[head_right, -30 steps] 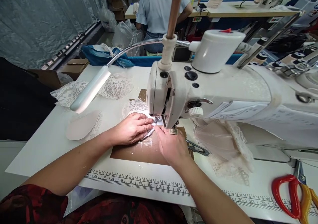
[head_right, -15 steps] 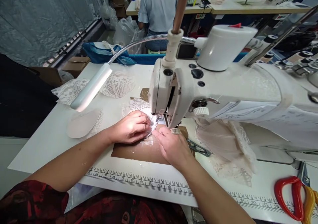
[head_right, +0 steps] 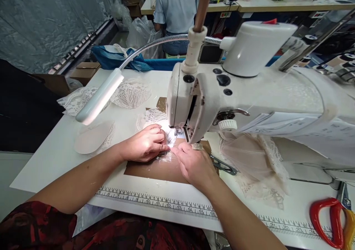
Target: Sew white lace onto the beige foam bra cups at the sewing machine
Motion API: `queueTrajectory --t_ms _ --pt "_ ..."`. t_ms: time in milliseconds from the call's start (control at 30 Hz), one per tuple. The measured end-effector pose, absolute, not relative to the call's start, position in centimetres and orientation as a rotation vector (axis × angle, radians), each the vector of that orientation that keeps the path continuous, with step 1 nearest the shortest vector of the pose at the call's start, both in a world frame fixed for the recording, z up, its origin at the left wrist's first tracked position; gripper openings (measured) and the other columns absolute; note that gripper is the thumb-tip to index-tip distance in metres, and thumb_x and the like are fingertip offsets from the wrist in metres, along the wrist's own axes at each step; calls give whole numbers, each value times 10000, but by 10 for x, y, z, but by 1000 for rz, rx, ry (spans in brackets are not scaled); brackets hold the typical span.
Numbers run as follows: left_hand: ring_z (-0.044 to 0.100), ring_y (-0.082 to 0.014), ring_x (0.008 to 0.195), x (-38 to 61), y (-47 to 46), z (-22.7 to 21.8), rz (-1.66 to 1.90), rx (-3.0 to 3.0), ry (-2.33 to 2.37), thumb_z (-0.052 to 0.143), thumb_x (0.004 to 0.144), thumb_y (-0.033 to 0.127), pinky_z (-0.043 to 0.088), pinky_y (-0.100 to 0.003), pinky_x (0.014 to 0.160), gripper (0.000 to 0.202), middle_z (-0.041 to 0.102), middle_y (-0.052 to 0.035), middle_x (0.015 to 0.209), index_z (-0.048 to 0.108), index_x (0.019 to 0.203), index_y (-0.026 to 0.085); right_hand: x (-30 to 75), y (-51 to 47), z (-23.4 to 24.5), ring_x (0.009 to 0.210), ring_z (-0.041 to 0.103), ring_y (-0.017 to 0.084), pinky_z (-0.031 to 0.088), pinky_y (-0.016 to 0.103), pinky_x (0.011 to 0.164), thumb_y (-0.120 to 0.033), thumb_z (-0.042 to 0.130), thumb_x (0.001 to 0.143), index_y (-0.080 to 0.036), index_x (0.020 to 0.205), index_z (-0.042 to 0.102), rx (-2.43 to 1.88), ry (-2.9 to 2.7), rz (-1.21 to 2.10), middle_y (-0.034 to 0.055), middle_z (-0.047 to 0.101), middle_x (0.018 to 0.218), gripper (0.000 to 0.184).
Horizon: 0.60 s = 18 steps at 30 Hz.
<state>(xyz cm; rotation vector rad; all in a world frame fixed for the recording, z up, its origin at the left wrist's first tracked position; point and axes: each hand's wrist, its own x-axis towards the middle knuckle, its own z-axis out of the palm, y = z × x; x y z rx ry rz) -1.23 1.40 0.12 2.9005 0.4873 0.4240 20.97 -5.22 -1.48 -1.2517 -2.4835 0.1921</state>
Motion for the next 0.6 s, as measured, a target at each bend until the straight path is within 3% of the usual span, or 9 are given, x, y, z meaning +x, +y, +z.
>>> queueTrajectory --t_ms 300,500,600 --pt "529 -193 847 -12 13 1 406 2916 496 491 887 195 400 -386 873 241 651 -68 856 694 1016 209 211 -51 -14 748 537 157 391 265 660 -96 427 865 -156 1138 649 -1272 -2399 297 45 645 871 357" --pt "559 -201 978 -6 12 -2 508 2854 567 425 954 259 416 -367 865 277 666 -74 1147 678 1020 166 203 -53 -10 770 550 168 381 268 649 -56 430 814 -164 1057 686 -1346 -2511 128 53 648 852 369" --pt "560 -205 988 -4 11 -7 509 2850 622 411 969 294 423 -364 857 308 667 -65 1173 658 1089 154 201 -54 -8 747 544 168 362 273 626 -50 448 788 -162 1060 686 -1375 -2553 47 50 651 837 378"
